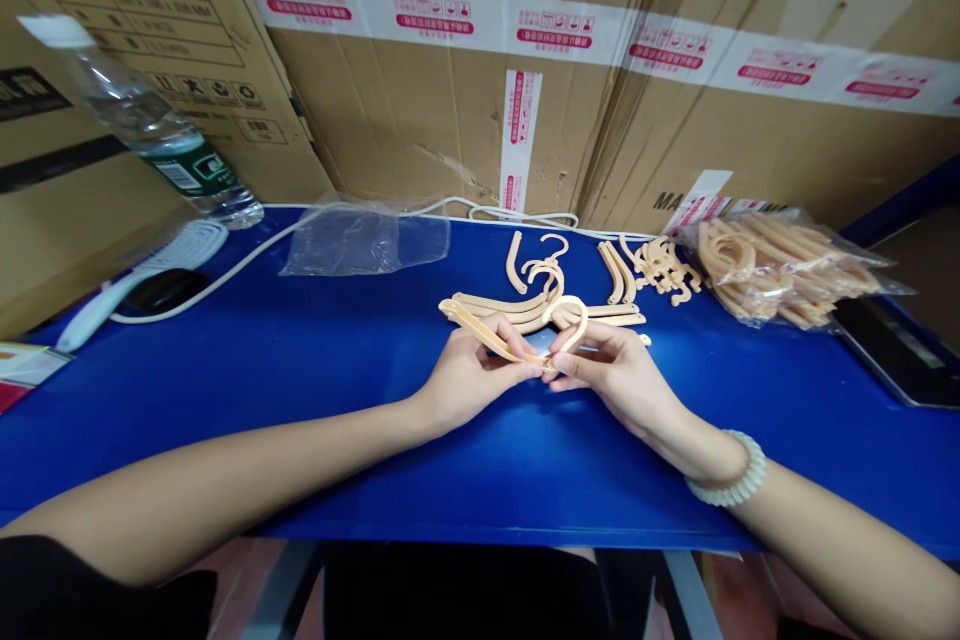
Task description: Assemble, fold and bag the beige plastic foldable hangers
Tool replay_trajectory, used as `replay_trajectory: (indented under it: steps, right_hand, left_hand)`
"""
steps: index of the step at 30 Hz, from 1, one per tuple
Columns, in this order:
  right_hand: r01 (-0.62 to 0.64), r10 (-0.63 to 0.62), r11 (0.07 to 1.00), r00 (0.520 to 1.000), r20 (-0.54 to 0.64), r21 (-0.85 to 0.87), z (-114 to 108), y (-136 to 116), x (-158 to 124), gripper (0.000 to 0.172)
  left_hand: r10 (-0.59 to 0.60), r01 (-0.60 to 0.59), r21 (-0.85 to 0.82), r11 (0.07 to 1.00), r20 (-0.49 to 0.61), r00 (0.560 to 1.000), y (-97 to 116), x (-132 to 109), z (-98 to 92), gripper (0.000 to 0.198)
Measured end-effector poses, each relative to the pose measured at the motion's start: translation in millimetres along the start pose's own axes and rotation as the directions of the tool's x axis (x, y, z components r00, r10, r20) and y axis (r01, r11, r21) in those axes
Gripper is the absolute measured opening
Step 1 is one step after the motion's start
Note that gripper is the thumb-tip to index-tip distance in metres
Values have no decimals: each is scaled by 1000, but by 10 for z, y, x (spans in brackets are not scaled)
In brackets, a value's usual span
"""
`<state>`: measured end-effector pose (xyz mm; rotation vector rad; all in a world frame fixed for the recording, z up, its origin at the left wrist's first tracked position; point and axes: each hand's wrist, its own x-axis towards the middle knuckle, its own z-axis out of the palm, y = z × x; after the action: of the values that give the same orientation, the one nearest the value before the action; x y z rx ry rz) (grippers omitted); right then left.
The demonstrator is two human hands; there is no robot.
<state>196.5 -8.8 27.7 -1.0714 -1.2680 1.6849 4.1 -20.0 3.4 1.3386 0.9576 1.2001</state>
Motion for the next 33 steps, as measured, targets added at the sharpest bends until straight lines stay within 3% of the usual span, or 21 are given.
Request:
replay_trajectory:
  steps: [15, 22, 28, 33]
  right_hand:
    - [36, -37, 999, 997, -67, -25, 48, 6, 3, 25]
    - [0, 1, 1000, 998, -58, 25, 60, -10, -7, 26]
    - [114, -119, 991, 990, -73, -67, 59, -9, 11, 26]
    - [209, -213, 960, 977, 0, -185, 79, -26, 24, 28]
  left_hand:
    - [-27, 28, -66, 997, 12, 1000, -11, 30, 18, 26]
    - [-38, 39, -48, 998, 30, 999, -7, 41, 20, 35]
    - [-68, 68, -102, 992, 1, 998, -4, 79, 22, 35]
    - [-47, 47, -193, 980, 3, 999, -35, 82, 42, 44]
